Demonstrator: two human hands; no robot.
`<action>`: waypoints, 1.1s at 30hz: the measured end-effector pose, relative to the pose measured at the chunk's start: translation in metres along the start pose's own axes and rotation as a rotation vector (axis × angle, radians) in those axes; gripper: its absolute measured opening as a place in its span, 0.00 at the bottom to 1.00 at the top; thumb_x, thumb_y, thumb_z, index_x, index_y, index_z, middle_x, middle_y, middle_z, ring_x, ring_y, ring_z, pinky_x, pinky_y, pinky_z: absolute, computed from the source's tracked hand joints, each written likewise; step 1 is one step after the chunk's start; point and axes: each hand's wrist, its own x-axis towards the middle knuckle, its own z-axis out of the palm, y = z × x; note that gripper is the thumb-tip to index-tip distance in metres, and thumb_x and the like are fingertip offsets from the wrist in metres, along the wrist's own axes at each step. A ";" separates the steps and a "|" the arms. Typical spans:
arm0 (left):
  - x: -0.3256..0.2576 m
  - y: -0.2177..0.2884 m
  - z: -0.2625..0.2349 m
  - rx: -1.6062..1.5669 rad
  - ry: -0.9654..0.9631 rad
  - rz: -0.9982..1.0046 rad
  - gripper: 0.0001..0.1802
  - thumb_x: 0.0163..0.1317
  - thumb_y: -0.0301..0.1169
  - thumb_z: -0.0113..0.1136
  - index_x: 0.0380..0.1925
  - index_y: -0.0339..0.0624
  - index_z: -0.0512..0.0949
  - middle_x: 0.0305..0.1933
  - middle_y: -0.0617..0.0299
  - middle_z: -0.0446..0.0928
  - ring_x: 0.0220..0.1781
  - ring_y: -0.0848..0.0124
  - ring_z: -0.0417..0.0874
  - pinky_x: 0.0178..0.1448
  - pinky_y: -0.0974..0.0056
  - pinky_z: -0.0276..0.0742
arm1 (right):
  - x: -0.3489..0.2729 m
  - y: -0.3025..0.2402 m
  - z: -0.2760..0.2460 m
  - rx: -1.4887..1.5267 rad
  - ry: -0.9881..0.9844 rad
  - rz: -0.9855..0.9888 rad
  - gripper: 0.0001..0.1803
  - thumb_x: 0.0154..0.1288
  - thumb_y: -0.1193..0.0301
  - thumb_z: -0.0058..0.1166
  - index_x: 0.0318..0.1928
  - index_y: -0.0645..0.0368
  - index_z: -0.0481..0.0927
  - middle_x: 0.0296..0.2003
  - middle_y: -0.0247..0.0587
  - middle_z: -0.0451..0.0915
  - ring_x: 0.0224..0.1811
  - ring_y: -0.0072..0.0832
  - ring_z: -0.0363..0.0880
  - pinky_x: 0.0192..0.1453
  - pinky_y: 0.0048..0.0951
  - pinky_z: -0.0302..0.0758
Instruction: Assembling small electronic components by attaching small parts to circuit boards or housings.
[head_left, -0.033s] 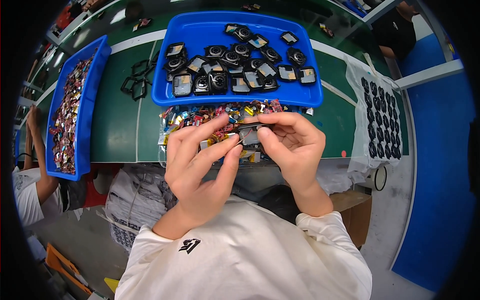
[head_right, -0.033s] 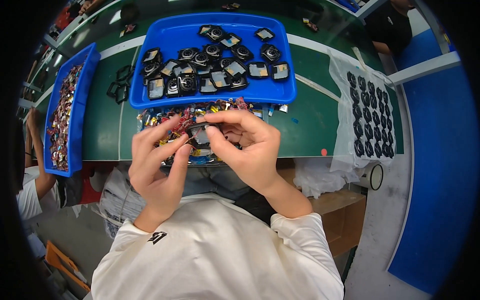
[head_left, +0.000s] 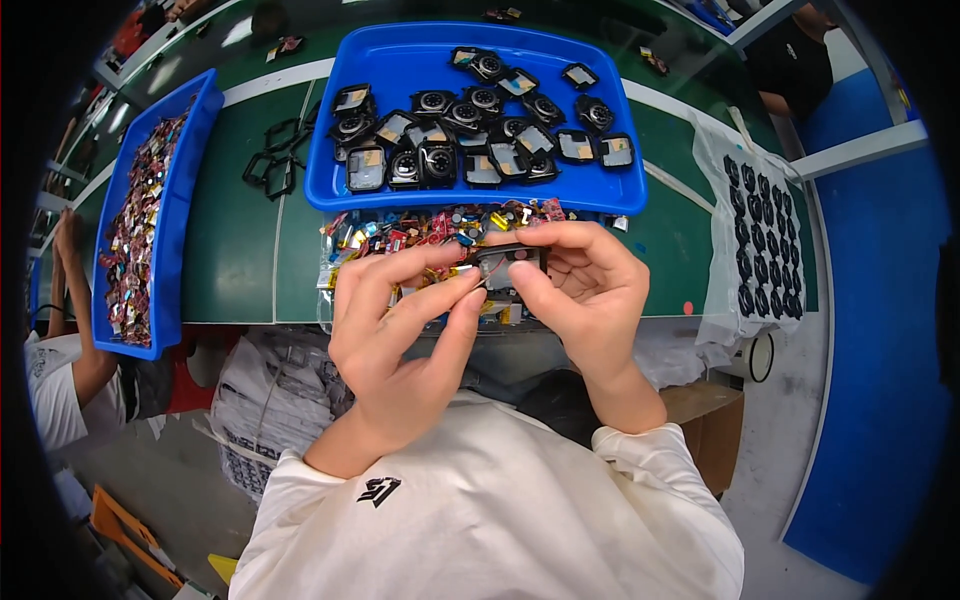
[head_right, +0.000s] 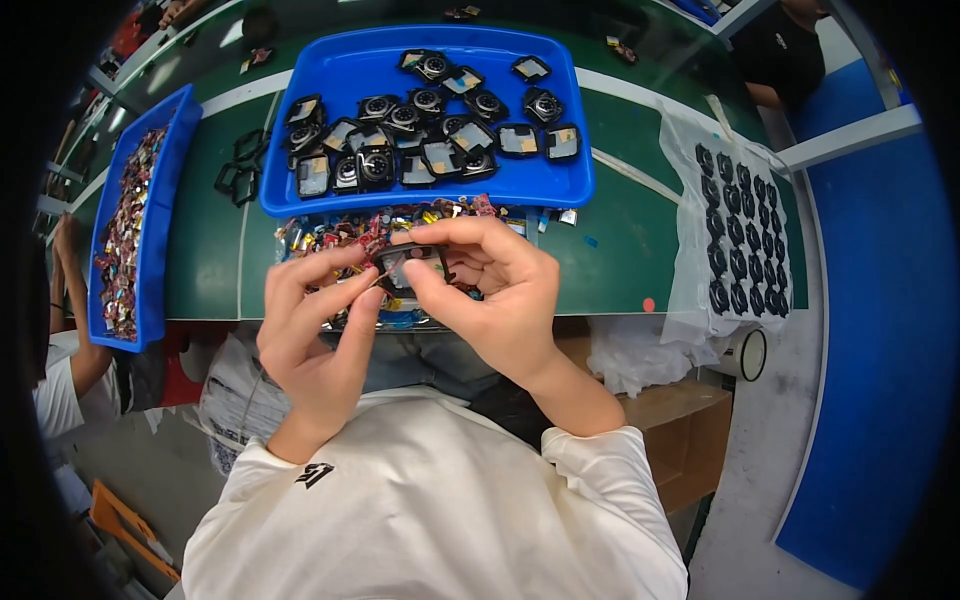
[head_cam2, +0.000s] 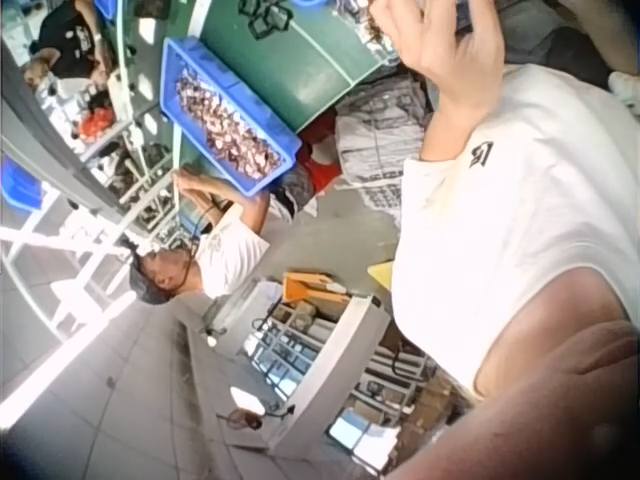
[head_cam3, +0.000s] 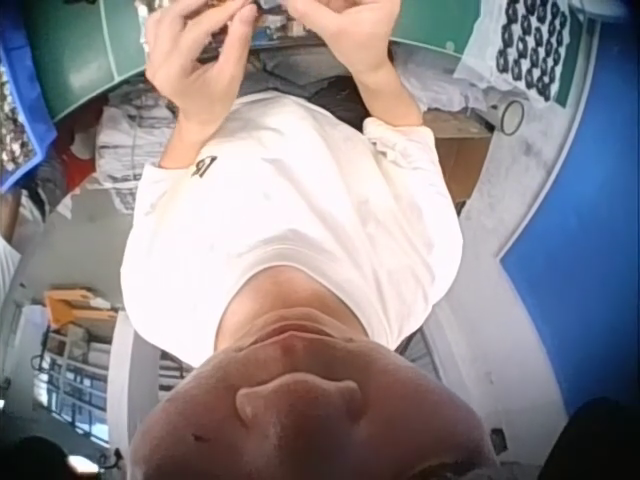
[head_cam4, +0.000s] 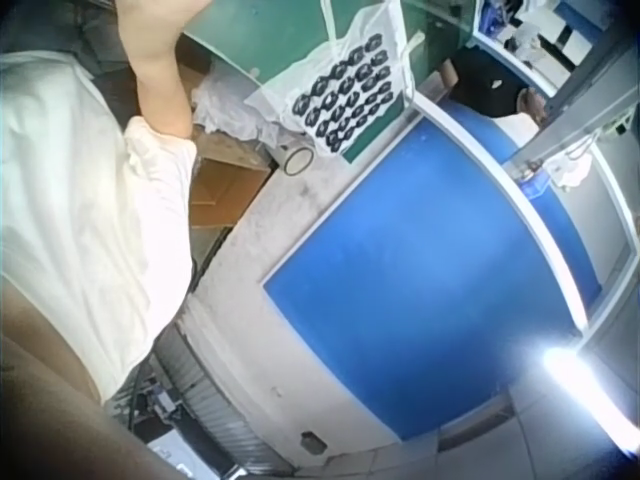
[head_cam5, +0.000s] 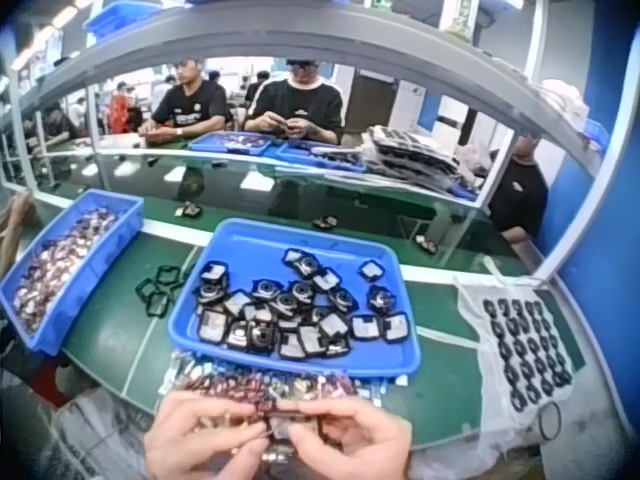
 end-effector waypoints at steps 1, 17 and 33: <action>0.002 -0.001 -0.001 0.015 -0.006 0.011 0.12 0.41 0.20 0.69 0.30 0.38 0.82 0.33 0.59 0.79 0.34 0.67 0.75 0.34 0.68 0.68 | -0.001 0.001 0.001 -0.010 0.013 0.001 0.10 0.57 0.84 0.56 0.41 0.70 0.77 0.37 0.43 0.80 0.38 0.21 0.80 0.41 0.19 0.78; -0.003 0.000 -0.012 -0.933 -0.198 -0.775 0.05 0.55 0.19 0.63 0.32 0.31 0.80 0.30 0.61 0.79 0.33 0.80 0.77 0.37 0.76 0.72 | -0.005 0.003 0.006 -0.284 -0.042 -0.178 0.12 0.49 0.88 0.55 0.34 0.66 0.69 0.34 0.52 0.80 0.41 0.34 0.81 0.45 0.29 0.79; -0.007 0.000 -0.007 -0.616 -0.095 -0.622 0.11 0.50 0.19 0.67 0.35 0.31 0.78 0.28 0.64 0.78 0.27 0.82 0.74 0.33 0.78 0.68 | -0.008 0.008 0.006 0.106 -0.139 -0.039 0.12 0.51 0.85 0.57 0.36 0.67 0.71 0.41 0.46 0.75 0.43 0.24 0.77 0.46 0.23 0.79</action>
